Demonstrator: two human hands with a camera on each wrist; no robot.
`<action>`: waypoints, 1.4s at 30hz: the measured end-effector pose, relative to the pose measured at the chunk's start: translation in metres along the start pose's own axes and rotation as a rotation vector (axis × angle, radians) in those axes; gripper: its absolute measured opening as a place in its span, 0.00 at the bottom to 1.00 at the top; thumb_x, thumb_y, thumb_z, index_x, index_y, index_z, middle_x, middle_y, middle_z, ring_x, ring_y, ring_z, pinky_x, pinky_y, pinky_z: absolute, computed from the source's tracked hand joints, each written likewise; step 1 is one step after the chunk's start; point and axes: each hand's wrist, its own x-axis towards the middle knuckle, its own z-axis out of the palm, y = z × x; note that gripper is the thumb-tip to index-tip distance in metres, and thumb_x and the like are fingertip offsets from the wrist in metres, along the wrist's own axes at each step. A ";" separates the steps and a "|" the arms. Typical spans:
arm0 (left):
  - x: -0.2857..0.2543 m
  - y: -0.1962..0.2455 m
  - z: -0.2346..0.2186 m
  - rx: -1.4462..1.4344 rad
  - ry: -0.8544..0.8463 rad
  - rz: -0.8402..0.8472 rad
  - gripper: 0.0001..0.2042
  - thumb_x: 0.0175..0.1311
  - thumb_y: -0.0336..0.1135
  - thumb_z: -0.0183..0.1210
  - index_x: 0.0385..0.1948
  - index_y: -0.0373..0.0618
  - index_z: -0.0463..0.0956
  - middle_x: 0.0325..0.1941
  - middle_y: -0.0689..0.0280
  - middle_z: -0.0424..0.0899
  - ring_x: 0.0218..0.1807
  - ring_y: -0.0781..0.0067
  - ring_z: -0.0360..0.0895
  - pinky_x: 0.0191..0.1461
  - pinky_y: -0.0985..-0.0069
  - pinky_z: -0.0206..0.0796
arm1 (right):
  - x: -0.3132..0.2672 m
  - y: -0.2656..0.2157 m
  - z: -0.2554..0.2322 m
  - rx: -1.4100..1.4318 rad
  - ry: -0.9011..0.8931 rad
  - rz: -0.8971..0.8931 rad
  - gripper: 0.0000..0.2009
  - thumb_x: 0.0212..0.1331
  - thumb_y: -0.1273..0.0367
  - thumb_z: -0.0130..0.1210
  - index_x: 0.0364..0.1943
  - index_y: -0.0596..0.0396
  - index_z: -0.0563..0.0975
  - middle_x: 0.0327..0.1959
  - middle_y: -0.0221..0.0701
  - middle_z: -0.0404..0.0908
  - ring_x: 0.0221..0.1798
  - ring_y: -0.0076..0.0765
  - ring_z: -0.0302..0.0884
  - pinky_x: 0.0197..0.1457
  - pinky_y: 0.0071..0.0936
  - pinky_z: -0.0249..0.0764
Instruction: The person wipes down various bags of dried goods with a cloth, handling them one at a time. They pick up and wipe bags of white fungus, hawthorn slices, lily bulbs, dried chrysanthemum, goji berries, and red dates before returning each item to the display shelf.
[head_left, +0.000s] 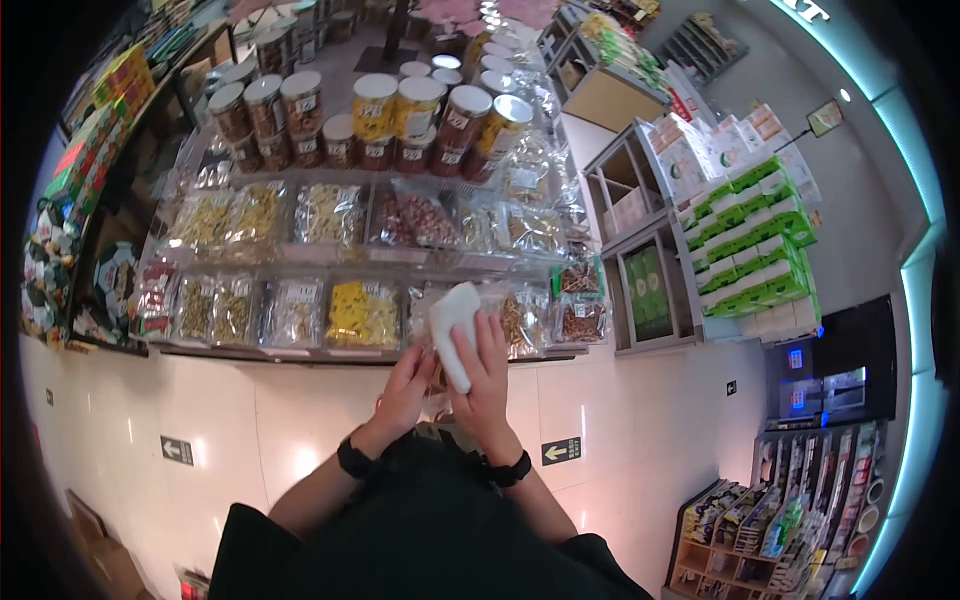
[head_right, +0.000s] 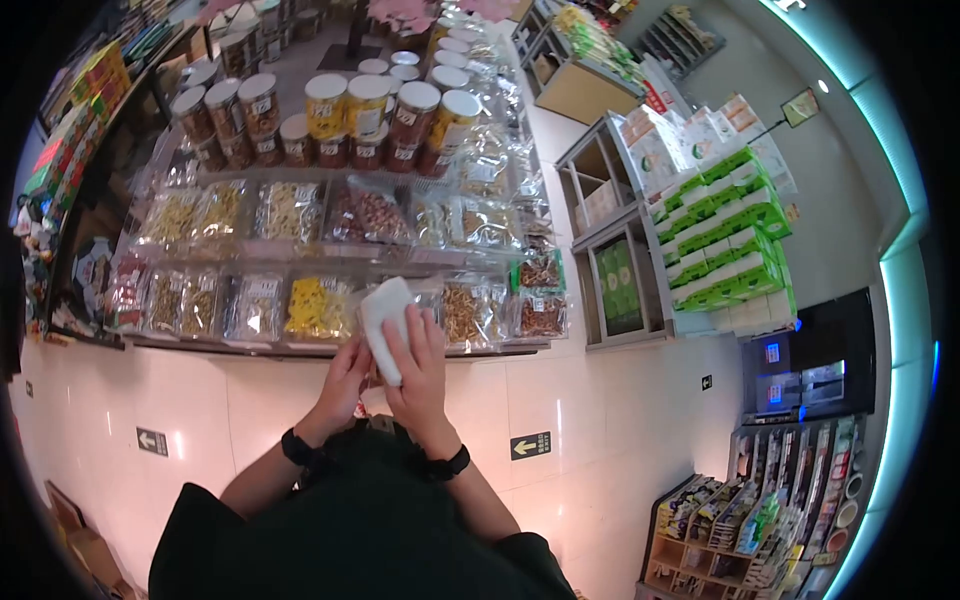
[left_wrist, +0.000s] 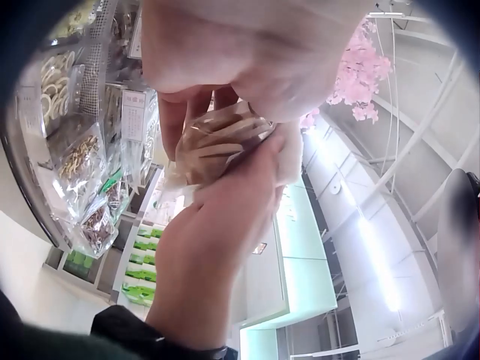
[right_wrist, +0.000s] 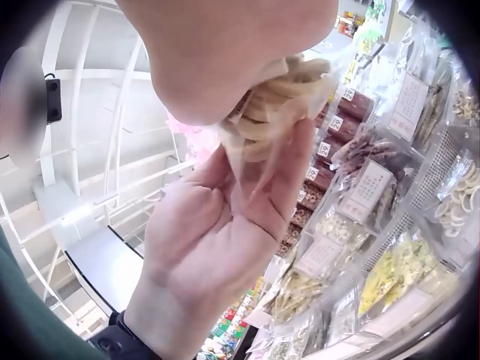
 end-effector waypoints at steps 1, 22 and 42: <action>0.001 0.004 -0.001 -0.043 -0.051 0.014 0.23 0.83 0.39 0.45 0.74 0.46 0.58 0.63 0.68 0.76 0.59 0.79 0.76 0.56 0.77 0.75 | 0.005 -0.005 -0.002 -0.019 -0.045 -0.017 0.28 0.61 0.73 0.52 0.69 0.52 0.73 0.77 0.48 0.60 0.79 0.65 0.52 0.80 0.57 0.49; 0.054 0.025 0.029 0.060 0.010 0.174 0.25 0.77 0.30 0.52 0.73 0.46 0.58 0.63 0.60 0.77 0.56 0.72 0.81 0.53 0.74 0.78 | -0.006 0.073 -0.040 0.971 -0.053 0.914 0.19 0.78 0.60 0.48 0.64 0.54 0.75 0.58 0.31 0.82 0.56 0.26 0.83 0.54 0.27 0.80; 0.115 -0.001 0.071 0.273 -0.521 0.761 0.40 0.74 0.57 0.52 0.79 0.52 0.42 0.81 0.44 0.49 0.79 0.44 0.53 0.82 0.57 0.47 | -0.001 0.042 -0.069 0.639 0.151 -0.009 0.31 0.76 0.64 0.48 0.80 0.48 0.54 0.85 0.38 0.37 0.86 0.46 0.29 0.84 0.42 0.36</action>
